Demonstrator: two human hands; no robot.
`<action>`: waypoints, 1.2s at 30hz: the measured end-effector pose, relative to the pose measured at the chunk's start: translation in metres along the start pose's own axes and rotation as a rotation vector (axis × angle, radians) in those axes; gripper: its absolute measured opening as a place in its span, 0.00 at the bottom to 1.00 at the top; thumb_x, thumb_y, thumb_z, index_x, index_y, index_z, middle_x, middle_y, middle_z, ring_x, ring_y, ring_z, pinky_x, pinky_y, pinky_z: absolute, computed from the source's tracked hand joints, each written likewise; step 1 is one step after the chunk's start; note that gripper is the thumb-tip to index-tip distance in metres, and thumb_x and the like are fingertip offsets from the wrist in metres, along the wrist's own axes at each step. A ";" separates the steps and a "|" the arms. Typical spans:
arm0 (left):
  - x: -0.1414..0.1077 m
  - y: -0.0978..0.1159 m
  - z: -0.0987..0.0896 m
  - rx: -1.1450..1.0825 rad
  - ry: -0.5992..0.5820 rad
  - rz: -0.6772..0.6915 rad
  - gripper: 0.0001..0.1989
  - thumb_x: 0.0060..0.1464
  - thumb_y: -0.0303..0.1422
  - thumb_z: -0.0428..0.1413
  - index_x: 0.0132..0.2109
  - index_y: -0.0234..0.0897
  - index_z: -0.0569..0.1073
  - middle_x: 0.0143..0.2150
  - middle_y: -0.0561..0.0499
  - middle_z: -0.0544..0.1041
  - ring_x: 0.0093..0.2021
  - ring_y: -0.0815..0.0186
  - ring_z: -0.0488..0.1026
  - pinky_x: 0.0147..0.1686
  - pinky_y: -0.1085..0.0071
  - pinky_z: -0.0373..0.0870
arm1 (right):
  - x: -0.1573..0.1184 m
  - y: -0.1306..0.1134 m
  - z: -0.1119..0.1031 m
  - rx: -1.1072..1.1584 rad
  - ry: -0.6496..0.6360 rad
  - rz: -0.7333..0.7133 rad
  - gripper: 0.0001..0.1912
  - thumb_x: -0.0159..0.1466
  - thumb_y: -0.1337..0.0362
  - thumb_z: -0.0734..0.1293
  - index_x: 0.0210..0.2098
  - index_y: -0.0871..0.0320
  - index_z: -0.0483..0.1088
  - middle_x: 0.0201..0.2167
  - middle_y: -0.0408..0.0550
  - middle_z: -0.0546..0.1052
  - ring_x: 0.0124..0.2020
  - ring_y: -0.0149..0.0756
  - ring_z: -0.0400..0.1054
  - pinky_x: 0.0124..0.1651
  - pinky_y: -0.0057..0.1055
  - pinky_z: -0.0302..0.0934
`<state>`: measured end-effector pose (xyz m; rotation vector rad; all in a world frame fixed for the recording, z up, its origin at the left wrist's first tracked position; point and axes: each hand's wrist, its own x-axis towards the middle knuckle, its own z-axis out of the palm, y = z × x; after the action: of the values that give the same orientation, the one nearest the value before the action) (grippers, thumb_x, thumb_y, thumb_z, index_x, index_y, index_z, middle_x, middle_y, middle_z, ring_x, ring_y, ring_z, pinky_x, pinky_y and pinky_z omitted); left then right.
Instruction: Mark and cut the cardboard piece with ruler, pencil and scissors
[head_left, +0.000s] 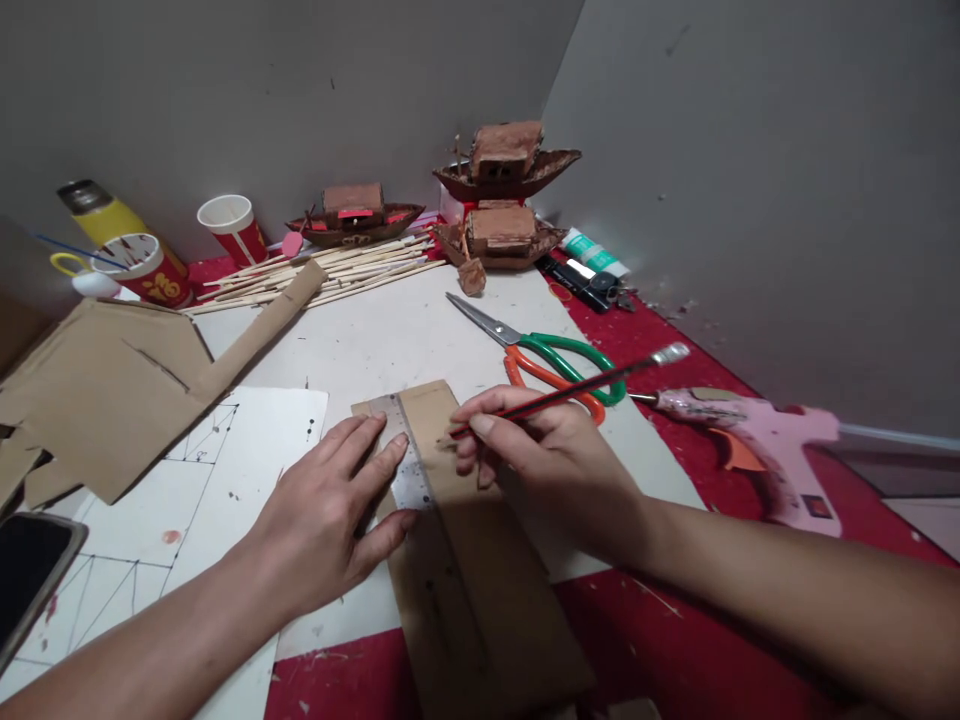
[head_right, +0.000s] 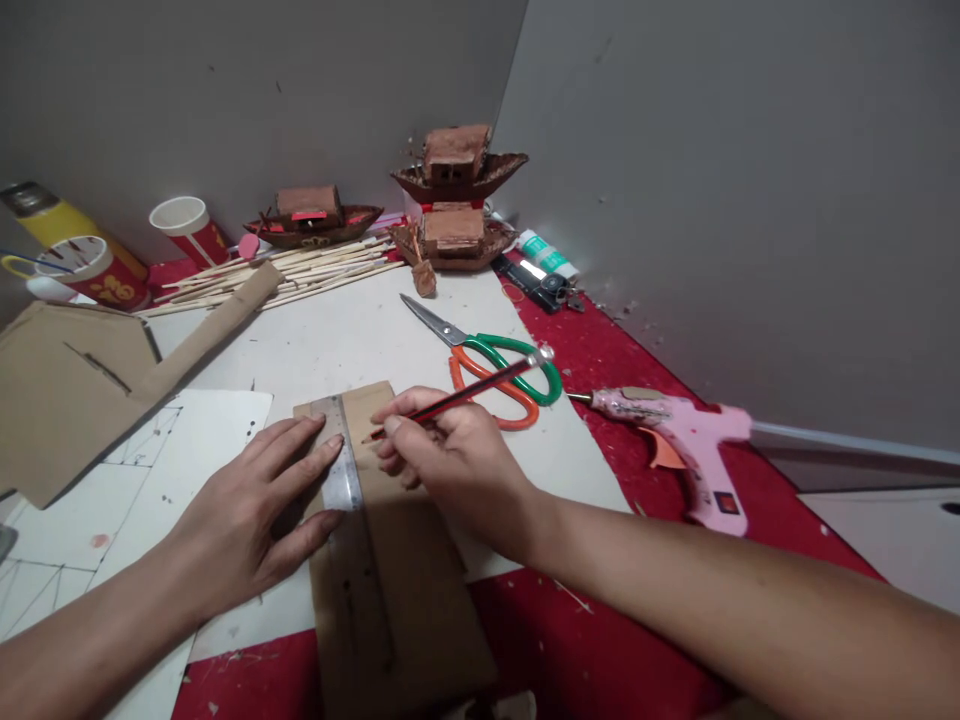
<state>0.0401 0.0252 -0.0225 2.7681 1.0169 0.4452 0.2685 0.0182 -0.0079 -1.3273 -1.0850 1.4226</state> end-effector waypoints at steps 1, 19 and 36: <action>0.000 0.000 0.000 0.005 -0.011 -0.008 0.27 0.61 0.39 0.55 0.63 0.27 0.67 0.64 0.29 0.66 0.63 0.41 0.64 0.57 0.43 0.69 | 0.001 0.001 0.002 -0.010 -0.015 -0.022 0.11 0.59 0.56 0.69 0.35 0.58 0.71 0.25 0.46 0.76 0.26 0.33 0.70 0.26 0.26 0.64; 0.002 0.002 0.005 0.015 -0.005 -0.034 0.26 0.60 0.40 0.54 0.60 0.29 0.70 0.62 0.29 0.70 0.61 0.39 0.67 0.52 0.44 0.73 | 0.004 0.015 0.010 -0.429 -0.047 -0.235 0.07 0.62 0.61 0.65 0.29 0.56 0.70 0.25 0.45 0.74 0.26 0.33 0.67 0.28 0.29 0.62; 0.001 0.003 0.003 0.009 -0.017 -0.035 0.27 0.59 0.39 0.55 0.60 0.27 0.71 0.62 0.28 0.70 0.61 0.38 0.67 0.54 0.45 0.72 | 0.005 0.024 0.006 -0.592 -0.121 -0.420 0.07 0.66 0.67 0.63 0.33 0.55 0.71 0.29 0.43 0.75 0.31 0.33 0.70 0.37 0.29 0.64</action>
<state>0.0436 0.0232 -0.0241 2.7524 1.0645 0.4127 0.2617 0.0176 -0.0324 -1.3039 -1.8382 0.9056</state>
